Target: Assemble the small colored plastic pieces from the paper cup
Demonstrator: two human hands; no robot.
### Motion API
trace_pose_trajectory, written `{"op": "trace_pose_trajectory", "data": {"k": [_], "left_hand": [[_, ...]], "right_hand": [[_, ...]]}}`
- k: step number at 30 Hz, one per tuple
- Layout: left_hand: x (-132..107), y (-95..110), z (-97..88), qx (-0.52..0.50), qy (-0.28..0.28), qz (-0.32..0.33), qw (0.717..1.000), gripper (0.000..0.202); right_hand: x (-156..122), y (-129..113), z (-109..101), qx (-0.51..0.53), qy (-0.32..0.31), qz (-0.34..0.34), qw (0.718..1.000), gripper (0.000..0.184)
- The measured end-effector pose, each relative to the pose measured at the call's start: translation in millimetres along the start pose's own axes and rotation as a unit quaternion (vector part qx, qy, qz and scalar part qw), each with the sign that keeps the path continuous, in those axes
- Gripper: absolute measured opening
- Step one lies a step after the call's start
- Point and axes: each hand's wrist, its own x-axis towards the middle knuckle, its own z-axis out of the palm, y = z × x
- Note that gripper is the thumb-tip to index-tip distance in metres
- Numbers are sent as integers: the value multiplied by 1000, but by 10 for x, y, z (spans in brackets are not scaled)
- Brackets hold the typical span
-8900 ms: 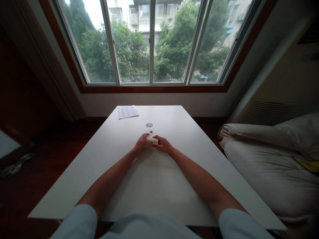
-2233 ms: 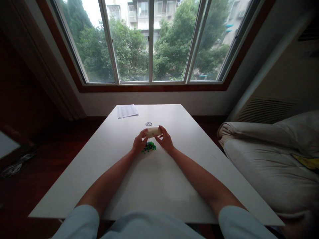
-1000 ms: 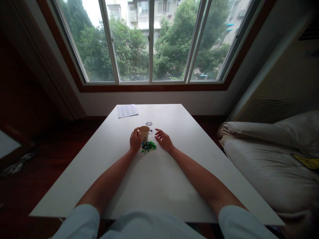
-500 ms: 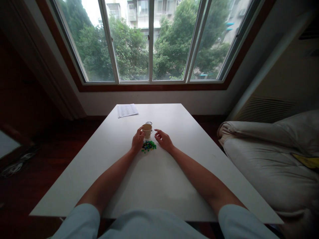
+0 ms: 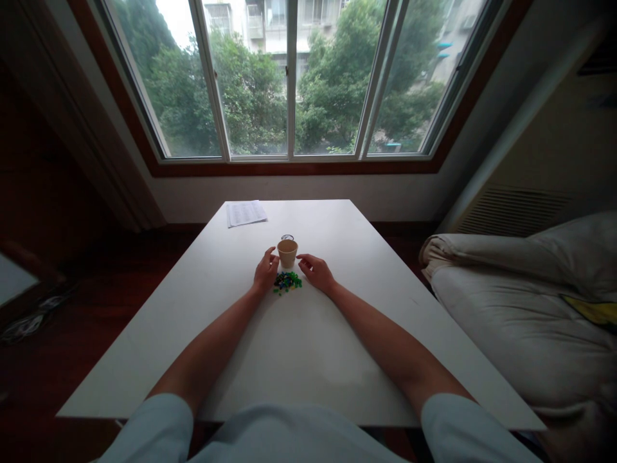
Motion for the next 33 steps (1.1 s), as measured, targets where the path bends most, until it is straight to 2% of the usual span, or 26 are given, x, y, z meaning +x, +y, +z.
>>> {"op": "trace_pose_trajectory", "data": {"k": [6, 9, 14, 18, 21, 29, 33], "left_hand": [[-2, -2, 3, 6, -20, -8, 1000, 48], [5, -35, 20, 16, -18, 1, 1000, 42], [52, -134, 46, 111, -39, 13, 993, 24], [90, -164, 6, 181, -91, 67, 977, 23], [104, -158, -39, 201, -117, 91, 968, 31], [100, -206, -31, 204, -104, 114, 967, 39], [94, -208, -20, 206, -104, 111, 967, 38]], "right_hand": [[7, 0, -4, -19, -1, -2, 1000, 27], [9, 0, -13, -34, -8, -12, 999, 24], [-1, -19, -18, -63, -77, -40, 994, 21], [-6, -63, -21, -114, -119, -85, 983, 35], [-5, -104, -25, -145, -145, -100, 974, 39], [1, -205, -15, -182, -181, -127, 958, 63], [-9, -201, 14, -189, -177, -123, 958, 61]]}}
